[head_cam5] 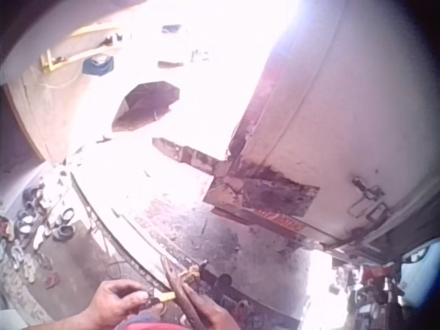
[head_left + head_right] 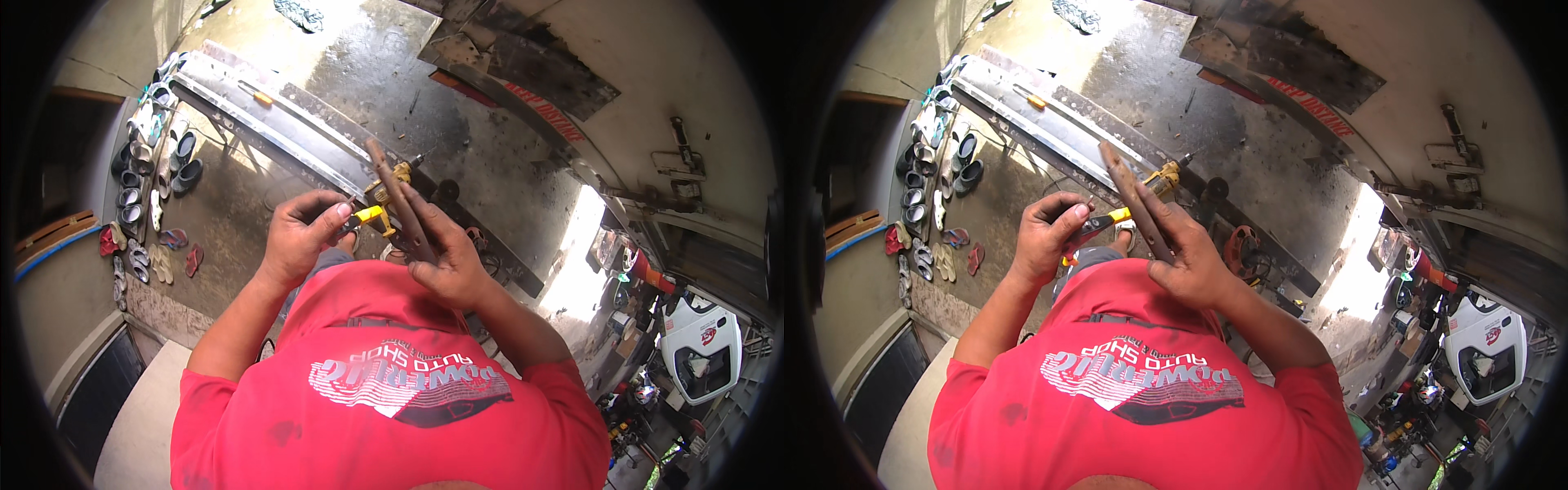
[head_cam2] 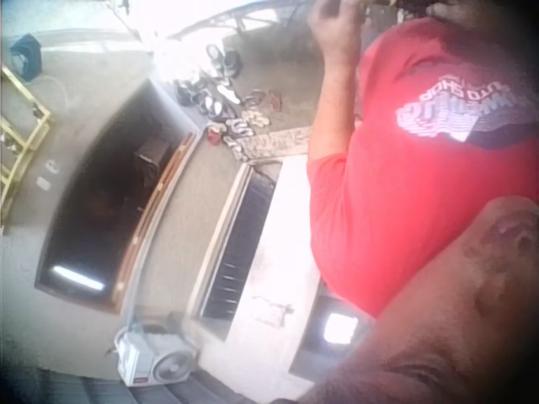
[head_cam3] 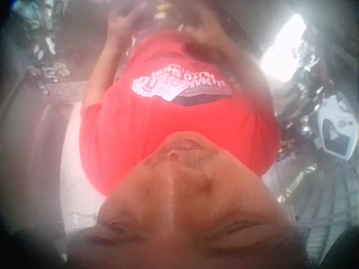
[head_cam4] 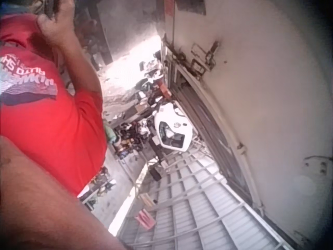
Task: The person works on the underside of a vehicle, using a yellow-handled tool to manipulate a metal bracket. They pick up a small metal piece and insert it into the tool, then use a hammer to tap the assembly into place. The person moves around the workshop, handling tools and parts while another individual works nearby.
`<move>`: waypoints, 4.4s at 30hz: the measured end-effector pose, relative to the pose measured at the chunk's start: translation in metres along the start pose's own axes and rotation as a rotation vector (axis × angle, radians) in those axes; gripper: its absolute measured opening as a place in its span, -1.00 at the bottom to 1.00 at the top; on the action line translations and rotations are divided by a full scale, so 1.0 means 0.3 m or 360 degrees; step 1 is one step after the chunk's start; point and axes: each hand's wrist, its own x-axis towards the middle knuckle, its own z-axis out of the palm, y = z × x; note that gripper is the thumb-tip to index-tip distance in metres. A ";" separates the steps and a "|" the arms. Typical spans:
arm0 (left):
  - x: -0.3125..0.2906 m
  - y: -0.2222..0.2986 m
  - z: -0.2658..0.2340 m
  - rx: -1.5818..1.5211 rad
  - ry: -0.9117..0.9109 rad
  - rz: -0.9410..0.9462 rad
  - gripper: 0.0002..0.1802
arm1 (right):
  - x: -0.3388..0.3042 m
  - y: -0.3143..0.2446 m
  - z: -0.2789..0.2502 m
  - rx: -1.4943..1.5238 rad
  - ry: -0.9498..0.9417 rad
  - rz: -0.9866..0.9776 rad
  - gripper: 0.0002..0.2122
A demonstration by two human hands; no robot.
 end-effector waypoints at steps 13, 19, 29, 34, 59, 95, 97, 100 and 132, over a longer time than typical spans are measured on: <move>0.010 0.004 0.022 -0.0173 -0.0004 0.0004 -0.71 | -0.013 -0.001 0.000 -0.0006 -0.0070 0.0150 -0.10; 0.031 0.002 -0.009 -0.0039 -0.0088 0.0031 -0.73 | -0.002 -0.014 -0.047 -0.0085 -0.0140 0.0207 -0.10; 0.041 -0.018 -0.049 0.0063 0.0341 -0.0104 -0.76 | -0.117 0.585 -0.087 -0.1143 -0.0027 0.1342 -0.16; 0.032 -0.023 -0.042 0.0187 0.0457 -0.0159 -0.76 | -0.235 0.948 0.036 -0.1372 -0.0069 0.1615 -0.21; 0.365 -0.132 0.654 0.0191 -0.0237 -0.0178 -0.74 | -0.317 0.619 -0.140 -0.0141 0.0961 0.0274 0.04; 0.997 0.250 1.365 0.0642 -0.0336 0.0441 -0.79 | 0.302 0.528 -0.861 0.0852 0.1309 -0.0484 -0.20; 1.005 0.223 1.369 0.0662 -0.0419 0.0669 -0.79 | 0.309 0.548 -0.855 0.0921 0.1329 -0.0542 -0.20; 0.979 0.224 1.401 0.0582 -0.0362 0.0562 -0.80 | 0.299 0.543 -0.842 0.1169 0.1345 -0.0573 -0.19; 1.026 -0.067 0.602 -0.0403 -0.0601 0.0312 -0.52 | 0.288 0.537 -0.807 0.1488 0.1553 -0.0292 -0.51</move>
